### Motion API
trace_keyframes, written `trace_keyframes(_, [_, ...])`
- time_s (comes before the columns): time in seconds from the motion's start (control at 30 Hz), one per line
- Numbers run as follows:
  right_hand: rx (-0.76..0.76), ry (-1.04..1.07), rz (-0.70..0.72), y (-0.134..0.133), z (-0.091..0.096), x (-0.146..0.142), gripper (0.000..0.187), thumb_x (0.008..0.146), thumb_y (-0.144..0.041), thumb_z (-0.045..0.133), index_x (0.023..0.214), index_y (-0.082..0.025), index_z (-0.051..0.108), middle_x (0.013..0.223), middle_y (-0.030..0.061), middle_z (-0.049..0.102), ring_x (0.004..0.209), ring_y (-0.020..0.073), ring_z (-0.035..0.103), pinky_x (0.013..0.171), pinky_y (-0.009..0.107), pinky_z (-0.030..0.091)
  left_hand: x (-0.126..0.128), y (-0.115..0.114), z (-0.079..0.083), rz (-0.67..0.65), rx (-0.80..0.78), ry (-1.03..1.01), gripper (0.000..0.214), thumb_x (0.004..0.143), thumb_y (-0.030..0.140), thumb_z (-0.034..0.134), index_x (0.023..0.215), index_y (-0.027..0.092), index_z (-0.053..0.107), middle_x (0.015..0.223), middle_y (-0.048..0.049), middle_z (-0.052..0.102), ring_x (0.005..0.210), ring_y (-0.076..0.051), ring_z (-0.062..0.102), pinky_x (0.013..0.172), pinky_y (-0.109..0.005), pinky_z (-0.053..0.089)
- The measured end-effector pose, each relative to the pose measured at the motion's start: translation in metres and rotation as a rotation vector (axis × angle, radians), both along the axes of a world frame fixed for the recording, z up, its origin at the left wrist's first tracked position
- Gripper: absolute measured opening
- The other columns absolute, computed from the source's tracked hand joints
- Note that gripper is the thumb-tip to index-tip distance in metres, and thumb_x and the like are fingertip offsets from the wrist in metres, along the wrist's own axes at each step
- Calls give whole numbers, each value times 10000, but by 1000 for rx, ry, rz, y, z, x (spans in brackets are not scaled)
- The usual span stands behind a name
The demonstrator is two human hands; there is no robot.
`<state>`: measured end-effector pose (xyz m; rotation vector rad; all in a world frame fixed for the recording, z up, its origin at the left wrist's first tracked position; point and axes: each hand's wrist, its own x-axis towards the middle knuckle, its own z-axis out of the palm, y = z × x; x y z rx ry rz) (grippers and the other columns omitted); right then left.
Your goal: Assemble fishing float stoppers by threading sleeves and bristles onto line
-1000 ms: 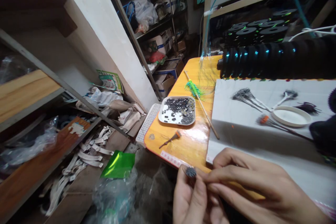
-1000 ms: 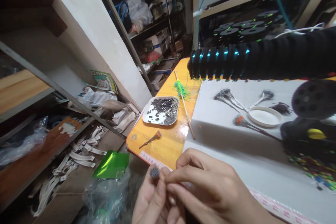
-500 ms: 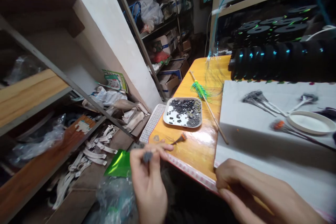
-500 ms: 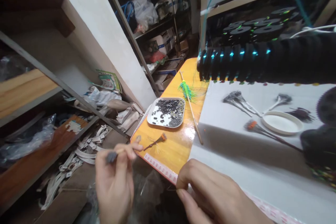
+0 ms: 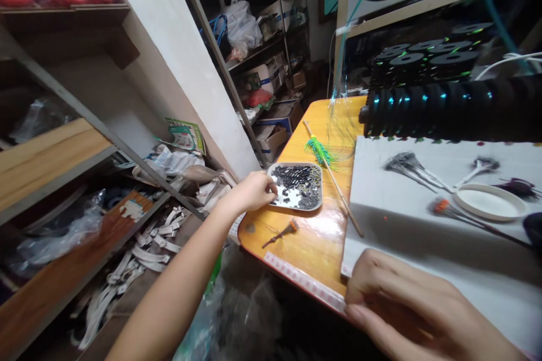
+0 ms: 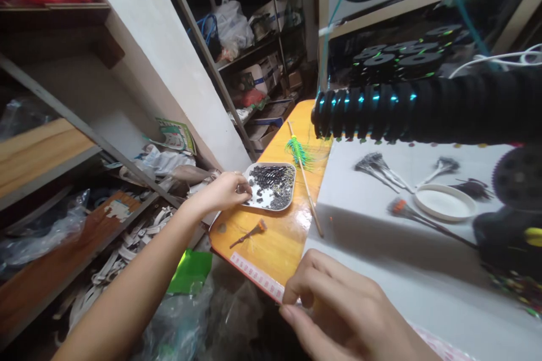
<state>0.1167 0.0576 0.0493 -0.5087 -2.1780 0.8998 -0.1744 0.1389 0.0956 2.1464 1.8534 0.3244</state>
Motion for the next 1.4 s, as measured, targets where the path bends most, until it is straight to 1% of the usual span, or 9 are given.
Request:
trace_keyframes(0.17, [-91,29,-43,1,7,1,209,1033,-236,572,877,-272,707,751,-3,645,626,126,610,566,204,462,17,-21,10,112,148,-140,112,868,163,759,815,173,661,933,-28,699,935,-221,664,898,-419,545])
trace_keyframes(0.23, [-109,43,-69,1,9,1,216,1029,-255,587,865,-280,727,728,-6,627,606,123,593,555,204,454,32,-44,13,177,207,-279,139,790,89,731,778,184,630,830,-4,657,826,-192,635,809,-340,522])
trace_keyframes(0.3, [-116,63,-80,0,11,1,201,1019,-262,610,868,-288,741,705,-12,613,590,120,585,541,200,448,51,-74,10,236,217,-452,63,810,161,689,819,190,635,753,17,626,664,-153,584,638,-277,479])
trace_keyframes(0.4, [-126,114,-69,-4,11,0,185,1009,-269,627,857,-279,733,676,-12,610,569,118,590,508,200,429,83,-118,-11,314,232,-676,76,872,256,638,858,183,655,754,-6,637,654,-148,585,603,-255,484])
trace_keyframes(0.57, [-238,143,-110,-11,4,1,284,1025,-319,583,751,-244,577,633,-21,564,528,115,540,490,200,452,130,-156,-48,466,227,-1625,239,702,374,953,768,201,803,743,-18,704,679,-127,607,673,-224,493])
trace_keyframes(0.67, [-261,120,13,-11,0,3,200,1006,-250,591,807,-244,570,706,9,658,632,152,648,577,224,548,146,-160,-50,557,145,-1857,279,590,368,1024,687,197,825,663,-15,696,611,-101,590,619,-200,472])
trace_keyframes(0.8, [-242,119,12,-12,-1,3,170,946,-165,622,802,-245,580,753,22,726,672,170,709,598,227,587,150,-163,-42,593,54,-1956,273,566,358,1037,676,206,838,573,1,662,511,-41,529,510,-133,374])
trace_keyframes(1.23, [-233,91,6,-15,-7,4,191,905,-119,643,790,-249,563,749,33,726,689,178,705,608,250,601,150,-165,-39,595,44,-1970,279,562,353,1040,679,196,841,586,-13,697,507,-40,562,502,-124,362])
trace_keyframes(1.4, [-226,40,-3,-12,-2,2,179,993,-219,603,817,-236,630,756,42,734,691,171,715,604,225,597,149,-163,-45,516,273,-1758,206,633,379,1004,688,252,852,683,-19,745,648,-121,676,646,-201,524])
